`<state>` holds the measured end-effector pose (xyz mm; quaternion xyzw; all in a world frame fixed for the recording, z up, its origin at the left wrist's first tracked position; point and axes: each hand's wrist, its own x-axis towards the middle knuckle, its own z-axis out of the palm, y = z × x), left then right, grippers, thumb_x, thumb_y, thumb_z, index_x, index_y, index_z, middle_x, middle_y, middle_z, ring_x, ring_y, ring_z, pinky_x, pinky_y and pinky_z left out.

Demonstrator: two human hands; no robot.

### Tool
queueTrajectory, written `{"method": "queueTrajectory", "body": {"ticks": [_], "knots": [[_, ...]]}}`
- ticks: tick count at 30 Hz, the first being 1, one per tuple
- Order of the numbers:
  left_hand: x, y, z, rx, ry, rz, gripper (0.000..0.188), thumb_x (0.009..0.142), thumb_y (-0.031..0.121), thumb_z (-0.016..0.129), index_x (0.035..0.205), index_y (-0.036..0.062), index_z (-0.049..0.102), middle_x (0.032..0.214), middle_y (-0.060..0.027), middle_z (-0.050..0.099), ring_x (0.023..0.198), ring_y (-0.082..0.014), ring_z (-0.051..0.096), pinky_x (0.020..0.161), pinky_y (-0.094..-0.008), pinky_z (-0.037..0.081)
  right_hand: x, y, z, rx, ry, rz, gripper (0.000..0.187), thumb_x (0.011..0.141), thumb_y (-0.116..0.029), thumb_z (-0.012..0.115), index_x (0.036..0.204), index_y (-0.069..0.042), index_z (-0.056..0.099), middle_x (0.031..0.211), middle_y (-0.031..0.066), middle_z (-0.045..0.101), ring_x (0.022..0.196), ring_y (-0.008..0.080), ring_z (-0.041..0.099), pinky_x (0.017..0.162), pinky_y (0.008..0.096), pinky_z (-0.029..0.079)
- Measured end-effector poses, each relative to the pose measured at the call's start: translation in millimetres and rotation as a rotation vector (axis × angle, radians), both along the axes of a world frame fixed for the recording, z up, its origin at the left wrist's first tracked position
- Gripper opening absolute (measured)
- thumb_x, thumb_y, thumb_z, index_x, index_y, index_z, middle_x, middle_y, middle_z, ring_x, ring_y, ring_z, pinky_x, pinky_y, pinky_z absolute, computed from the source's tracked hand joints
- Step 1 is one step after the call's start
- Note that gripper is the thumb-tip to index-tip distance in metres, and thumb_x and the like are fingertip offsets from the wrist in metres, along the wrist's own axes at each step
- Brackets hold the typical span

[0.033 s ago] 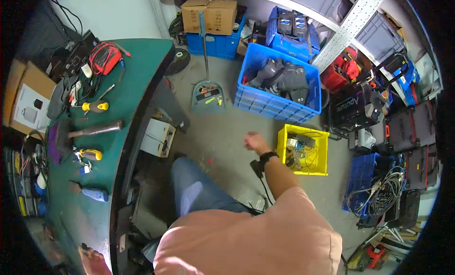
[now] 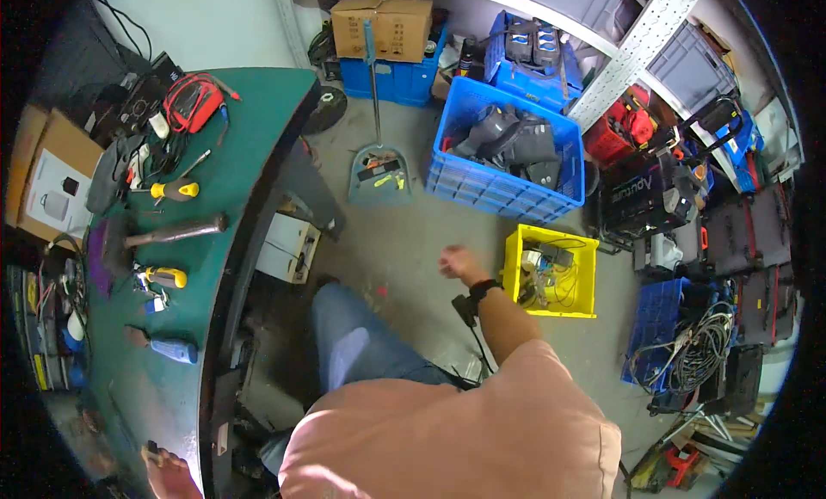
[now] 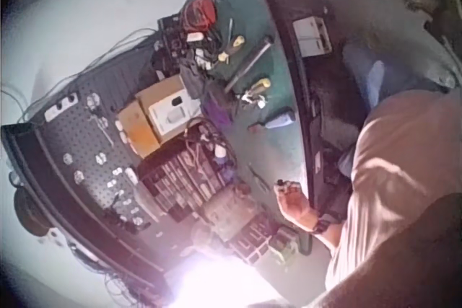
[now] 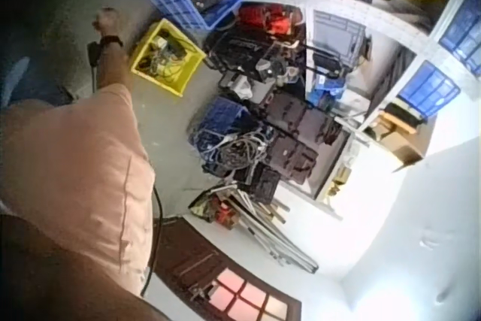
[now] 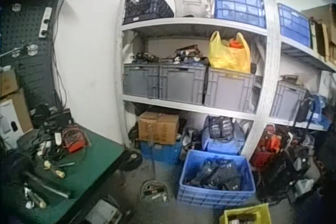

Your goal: The person assembles a small electronic component by inserting a pin into a connector and securing it with pliers and a hammer. They repeatedly inspect the component, adjust its position, and use tools to ensure the pin is properly seated. The person also organizes tools and parts on the workbench during the process.

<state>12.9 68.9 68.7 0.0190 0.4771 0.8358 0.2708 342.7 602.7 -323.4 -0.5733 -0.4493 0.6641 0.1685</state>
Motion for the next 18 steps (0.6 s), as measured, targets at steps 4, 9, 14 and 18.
{"method": "queueTrajectory", "body": {"ticks": [4,9,14,18], "knots": [[-4,-47,-11,-0.108,0.103,0.04,0.039,0.091,0.017,0.06,0.125,-0.0004,0.053,0.111,-0.0137,0.062,0.097,-0.0247,0.058,0.085,-0.0372,0.047,-35,-32,31,-0.077,-0.038,0.108,0.026,0.091,-0.023,0.063,0.1,0.001,0.061,0.08,0.0099,0.064,0.061,0.021,0.064,0.053,0.0346,0.052],[8,-46,-56,0.012,0.072,0.023,0.046,0.092,0.023,0.059,0.132,0.002,0.051,0.09,-0.0028,0.061,0.081,-0.0175,0.056,0.071,-0.0365,0.048,-56,-27,98,0.208,0.253,0.152,0.028,0.093,-0.017,0.056,0.117,-0.003,0.059,0.092,0.0063,0.068,0.074,0.0155,0.064,0.066,0.0293,0.053],[29,-31,-42,-0.023,0.027,0.141,0.032,0.091,0.014,0.06,0.12,0.0001,0.057,0.099,-0.0085,0.065,0.078,-0.0206,0.063,0.068,-0.0338,0.049,-138,-72,232,0.557,0.341,0.39,0.02,0.096,-0.012,0.056,0.113,-0.002,0.062,0.08,0.0024,0.062,0.065,0.008,0.056,0.055,0.0217,0.045],[34,-39,-51,-0.058,0.03,0.23,0.035,0.089,0.009,0.062,0.122,-0.001,0.055,0.104,-0.0124,0.066,0.076,-0.0203,0.066,0.07,-0.0303,0.054,-198,-135,299,0.69,0.569,0.699,0.019,0.095,-0.007,0.056,0.112,-0.001,0.061,0.08,0.003,0.062,0.066,0.009,0.057,0.057,0.022,0.046]]}}
